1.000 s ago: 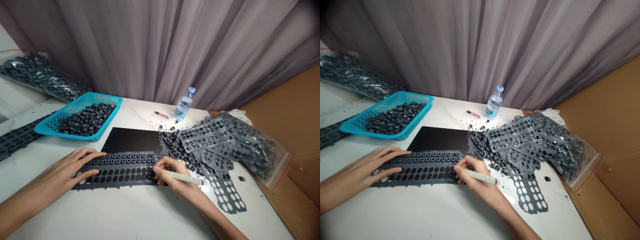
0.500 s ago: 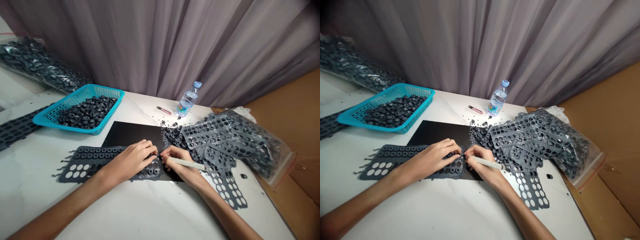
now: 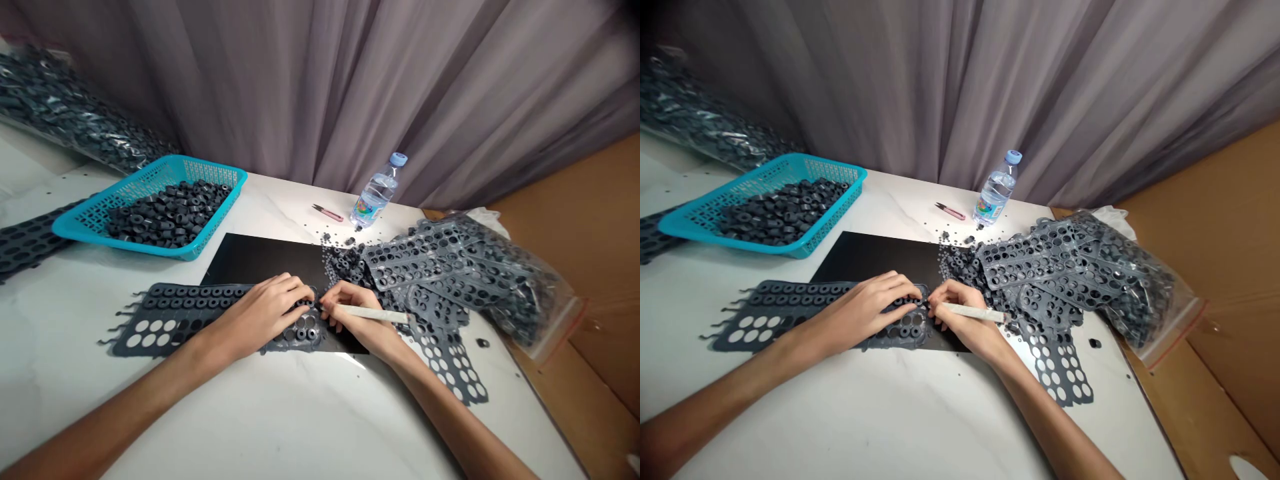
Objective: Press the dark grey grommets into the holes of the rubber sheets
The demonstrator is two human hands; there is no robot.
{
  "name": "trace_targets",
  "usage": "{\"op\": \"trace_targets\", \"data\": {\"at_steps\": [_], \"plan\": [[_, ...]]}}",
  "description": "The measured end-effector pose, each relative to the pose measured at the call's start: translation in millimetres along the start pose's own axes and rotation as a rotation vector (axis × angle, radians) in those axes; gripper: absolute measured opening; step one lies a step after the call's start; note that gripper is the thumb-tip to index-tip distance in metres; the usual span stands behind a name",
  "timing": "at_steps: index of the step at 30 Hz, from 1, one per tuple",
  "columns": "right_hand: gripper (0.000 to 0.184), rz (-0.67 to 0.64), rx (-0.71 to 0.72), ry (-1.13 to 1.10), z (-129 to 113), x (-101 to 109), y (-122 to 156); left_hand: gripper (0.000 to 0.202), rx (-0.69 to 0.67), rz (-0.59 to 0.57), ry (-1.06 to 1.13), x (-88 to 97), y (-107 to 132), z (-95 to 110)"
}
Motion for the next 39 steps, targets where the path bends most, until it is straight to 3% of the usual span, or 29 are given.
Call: {"op": "trace_targets", "data": {"at_steps": [10,12,15,17,21,23,27,32,39], "plan": [[0.012,0.022,0.035,0.151,-3.2,-2.6,1.2,0.024,-0.019,0.101,-0.21,-10.4,-1.2,18.6],[0.012,0.04,0.049,0.195,-2.6,-2.6,1.6,0.026,-0.004,0.241,-0.084,-3.6,0.0,21.6],[0.009,0.06,0.045,0.244,-3.1,-3.7,3.3,0.019,0.181,0.564,0.346,20.4,6.4,10.2],[0.008,0.067,0.04,0.247,-4.1,-4.4,4.5,0.02,0.313,0.628,0.707,29.8,8.9,-2.7],[0.004,0.04,0.023,0.125,-3.7,-3.1,3.8,0.022,0.367,0.34,1.23,22.1,4.8,-13.3],[0.006,0.013,0.006,0.057,-2.1,-1.3,2.1,0.022,0.394,0.216,1.347,11.0,4.8,-13.6],[0.005,0.036,-0.01,-0.012,1.1,4.2,-1.1,0.03,0.428,0.074,1.442,-8.0,6.6,-9.5],[0.009,0.071,0.014,-0.052,3.0,6.9,-2.7,0.034,0.449,-0.005,1.494,-15.3,7.7,-5.4],[0.006,0.047,0.016,-0.028,-0.3,5.8,-1.7,0.029,0.451,0.027,1.595,-11.7,6.8,-2.4]]}}
Point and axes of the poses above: each hand's wrist, its own y-axis away from the middle knuckle, its own x-axis out of the back of the hand, z = x × y, the point moved 4 cm from there along -y, towards the middle knuckle, and after that the axes turned 6 degrees about -z, right-handed, at the moved point
